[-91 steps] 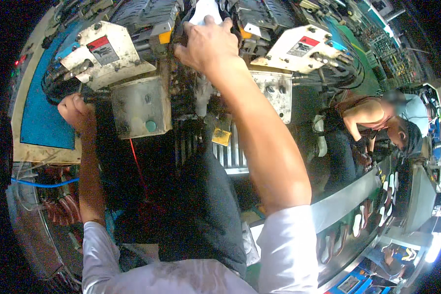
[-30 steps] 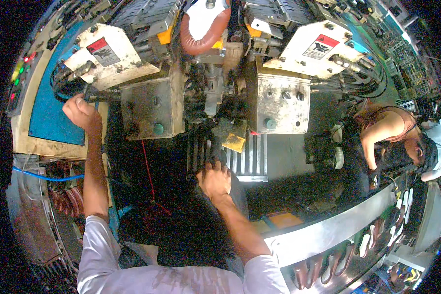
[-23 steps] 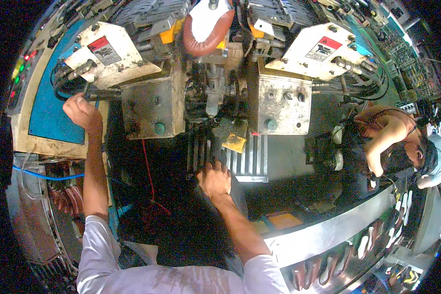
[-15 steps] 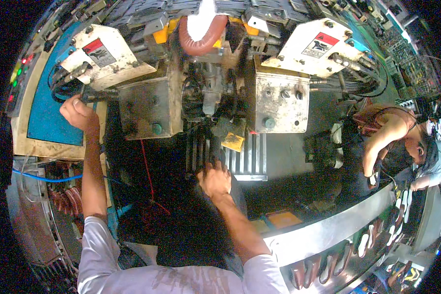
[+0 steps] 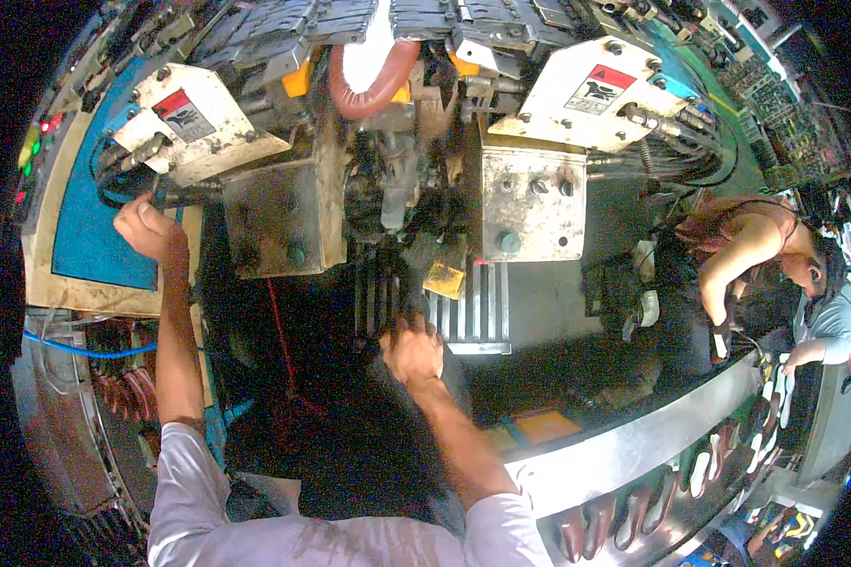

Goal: The person repeatedly picks up brown shoe uppers and white insoles from a conveyor belt, aligns them, and presses them together using a shoe-lasting machine. They then place the assembled shoes onto a nearby shelf. This process is repeated for multiple pairs throughout the clip.

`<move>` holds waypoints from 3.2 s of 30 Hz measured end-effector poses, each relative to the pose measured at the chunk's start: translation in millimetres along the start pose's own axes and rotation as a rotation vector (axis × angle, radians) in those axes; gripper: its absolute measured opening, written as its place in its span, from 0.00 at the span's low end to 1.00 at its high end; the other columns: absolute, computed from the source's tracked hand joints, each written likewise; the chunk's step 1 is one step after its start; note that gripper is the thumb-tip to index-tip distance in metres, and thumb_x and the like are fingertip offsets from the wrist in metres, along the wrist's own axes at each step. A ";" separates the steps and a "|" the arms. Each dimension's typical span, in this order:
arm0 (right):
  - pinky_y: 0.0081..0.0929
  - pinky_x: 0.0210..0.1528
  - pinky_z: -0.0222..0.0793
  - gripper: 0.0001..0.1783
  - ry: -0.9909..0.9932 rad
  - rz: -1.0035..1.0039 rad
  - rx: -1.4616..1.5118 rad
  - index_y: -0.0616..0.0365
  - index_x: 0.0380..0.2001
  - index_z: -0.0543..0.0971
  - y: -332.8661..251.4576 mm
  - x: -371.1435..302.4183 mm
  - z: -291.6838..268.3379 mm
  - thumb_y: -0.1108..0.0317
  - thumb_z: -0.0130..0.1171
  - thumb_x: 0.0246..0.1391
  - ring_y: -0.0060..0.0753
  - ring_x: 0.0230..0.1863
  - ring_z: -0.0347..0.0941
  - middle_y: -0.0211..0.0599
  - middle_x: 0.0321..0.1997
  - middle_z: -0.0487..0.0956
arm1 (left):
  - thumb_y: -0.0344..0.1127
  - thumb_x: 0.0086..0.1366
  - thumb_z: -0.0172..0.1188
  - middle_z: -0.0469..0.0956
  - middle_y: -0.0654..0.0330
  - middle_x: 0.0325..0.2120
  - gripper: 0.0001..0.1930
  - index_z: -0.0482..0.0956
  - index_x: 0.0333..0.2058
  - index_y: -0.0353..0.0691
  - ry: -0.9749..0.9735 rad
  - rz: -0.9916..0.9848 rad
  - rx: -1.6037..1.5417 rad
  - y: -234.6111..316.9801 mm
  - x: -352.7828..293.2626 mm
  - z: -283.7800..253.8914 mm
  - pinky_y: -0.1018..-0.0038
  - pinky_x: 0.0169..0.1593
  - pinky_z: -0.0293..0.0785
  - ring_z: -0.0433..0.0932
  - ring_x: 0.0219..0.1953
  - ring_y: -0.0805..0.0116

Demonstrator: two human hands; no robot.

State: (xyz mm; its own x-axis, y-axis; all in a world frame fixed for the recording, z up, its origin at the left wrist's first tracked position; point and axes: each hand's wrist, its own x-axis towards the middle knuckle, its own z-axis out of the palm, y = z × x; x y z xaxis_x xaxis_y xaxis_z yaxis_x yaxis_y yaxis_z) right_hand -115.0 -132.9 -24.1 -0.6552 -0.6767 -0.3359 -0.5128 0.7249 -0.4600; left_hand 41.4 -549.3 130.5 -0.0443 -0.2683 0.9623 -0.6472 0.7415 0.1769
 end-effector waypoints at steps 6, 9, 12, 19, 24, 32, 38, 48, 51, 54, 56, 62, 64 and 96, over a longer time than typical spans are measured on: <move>0.53 0.67 0.73 0.29 -0.034 -0.002 -0.009 0.56 0.60 0.83 2.5 1.4 -0.3 0.50 0.59 0.63 0.60 0.64 0.76 0.52 0.67 0.78 | 0.35 0.72 0.52 0.78 0.44 0.40 0.14 0.84 0.41 0.32 0.006 0.013 0.029 -1.1 -0.3 0.0 0.53 0.54 0.74 0.77 0.46 0.45; 0.54 0.67 0.72 0.29 -0.027 -0.005 -0.041 0.55 0.60 0.83 0.3 -0.3 -2.5 0.50 0.59 0.63 0.60 0.64 0.75 0.51 0.67 0.78 | 0.35 0.72 0.52 0.79 0.43 0.41 0.15 0.84 0.43 0.32 -0.007 0.017 0.038 -3.9 -1.3 0.1 0.53 0.55 0.75 0.77 0.46 0.45; 0.54 0.67 0.72 0.29 -0.050 0.026 -0.022 0.54 0.61 0.83 -1.5 1.1 -2.9 0.50 0.59 0.62 0.60 0.65 0.75 0.51 0.66 0.78 | 0.36 0.73 0.52 0.79 0.44 0.42 0.15 0.84 0.43 0.32 -0.014 0.016 0.039 -5.7 -1.5 0.8 0.53 0.55 0.74 0.77 0.47 0.45; 0.58 0.65 0.73 0.26 -0.015 -0.024 -0.030 0.57 0.54 0.84 -0.3 -2.0 -4.2 0.49 0.57 0.64 0.64 0.62 0.77 0.56 0.62 0.79 | 0.36 0.73 0.53 0.77 0.45 0.40 0.14 0.84 0.41 0.32 0.015 0.029 0.019 -0.2 0.2 1.2 0.52 0.53 0.73 0.76 0.46 0.45; 0.57 0.65 0.74 0.26 0.022 -0.022 -0.045 0.55 0.54 0.84 -2.0 -5.8 -8.4 0.48 0.59 0.63 0.63 0.62 0.77 0.56 0.61 0.80 | 0.37 0.74 0.53 0.77 0.46 0.40 0.14 0.84 0.42 0.34 -0.003 0.024 0.014 0.1 0.0 -2.1 0.52 0.54 0.72 0.76 0.47 0.45; 0.54 0.64 0.75 0.25 0.085 0.004 -0.105 0.55 0.52 0.85 9.6 -10.5 -13.9 0.48 0.60 0.62 0.61 0.60 0.78 0.52 0.58 0.82 | 0.37 0.74 0.53 0.76 0.46 0.41 0.12 0.82 0.41 0.35 -0.016 -0.009 -0.004 15.4 3.0 -4.1 0.50 0.55 0.70 0.75 0.48 0.44; 0.55 0.64 0.75 0.27 0.107 0.030 -0.144 0.54 0.53 0.85 23.8 -11.1 -9.2 0.46 0.59 0.62 0.60 0.61 0.79 0.51 0.60 0.81 | 0.37 0.75 0.56 0.74 0.44 0.49 0.13 0.81 0.50 0.35 -0.317 -0.102 -0.010 3.1 14.2 -30.5 0.49 0.63 0.66 0.71 0.56 0.42; 0.55 0.59 0.77 0.26 0.157 0.038 -0.114 0.56 0.50 0.86 40.3 -15.8 -20.1 0.46 0.60 0.62 0.62 0.57 0.79 0.51 0.56 0.83 | 0.35 0.76 0.56 0.82 0.46 0.52 0.19 0.78 0.60 0.32 -0.700 -0.094 -0.477 123.8 9.3 -77.5 0.60 0.64 0.72 0.80 0.56 0.47; 0.55 0.60 0.77 0.26 0.150 0.037 -0.097 0.57 0.50 0.86 35.5 -15.2 -20.4 0.46 0.60 0.62 0.62 0.57 0.79 0.52 0.56 0.83 | 0.45 0.81 0.53 0.84 0.50 0.53 0.23 0.78 0.62 0.32 -0.921 -0.431 -0.784 153.6 1.7 -34.4 0.64 0.63 0.74 0.82 0.56 0.56; 0.55 0.60 0.77 0.26 0.153 0.033 -0.075 0.57 0.49 0.86 35.5 -14.4 -15.8 0.47 0.59 0.62 0.62 0.57 0.80 0.53 0.56 0.83 | 0.53 0.82 0.52 0.86 0.55 0.51 0.25 0.79 0.62 0.38 -1.090 -0.939 -1.140 190.8 4.4 4.7 0.64 0.62 0.76 0.83 0.54 0.63; 0.55 0.60 0.77 0.25 0.158 0.037 -0.064 0.57 0.48 0.86 40.7 -13.4 -12.7 0.47 0.59 0.62 0.62 0.56 0.80 0.54 0.55 0.83 | 0.54 0.81 0.54 0.86 0.57 0.51 0.26 0.79 0.62 0.39 -1.162 -1.221 -1.264 224.0 10.5 19.0 0.64 0.60 0.78 0.84 0.53 0.64; 0.54 0.61 0.77 0.25 0.112 0.072 -0.041 0.59 0.46 0.87 32.6 -12.9 -22.0 0.48 0.60 0.61 0.63 0.55 0.81 0.54 0.53 0.84 | 0.52 0.76 0.64 0.86 0.60 0.48 0.22 0.80 0.59 0.45 -1.287 -1.575 -1.401 273.2 17.5 37.2 0.63 0.55 0.83 0.84 0.48 0.65; 0.54 0.65 0.75 0.25 0.094 0.071 -0.035 0.58 0.47 0.87 29.4 -13.1 -21.9 0.47 0.60 0.62 0.62 0.60 0.79 0.55 0.55 0.83 | 0.51 0.74 0.65 0.84 0.60 0.49 0.23 0.78 0.59 0.44 -1.278 -1.467 -1.408 272.4 11.1 33.5 0.63 0.54 0.84 0.84 0.48 0.65; 0.47 0.64 0.74 0.30 0.263 0.559 -0.098 0.61 0.63 0.76 277.2 -426.4 100.5 0.69 0.66 0.56 0.57 0.61 0.75 0.53 0.58 0.78 | 0.32 0.79 0.56 0.65 0.54 0.71 0.35 0.53 0.79 0.45 -1.641 -1.556 -1.572 286.9 -198.2 -324.0 0.59 0.73 0.65 0.68 0.72 0.57</move>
State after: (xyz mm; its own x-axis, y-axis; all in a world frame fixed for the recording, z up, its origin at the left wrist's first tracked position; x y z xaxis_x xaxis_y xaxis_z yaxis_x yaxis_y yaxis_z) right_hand 77.9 343.6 -91.0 -0.9474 -0.1465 -0.2847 -0.0936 0.9771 -0.1913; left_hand 111.1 -84.1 57.5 -0.9166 -0.1130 -0.3836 -0.2109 -0.6784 0.7038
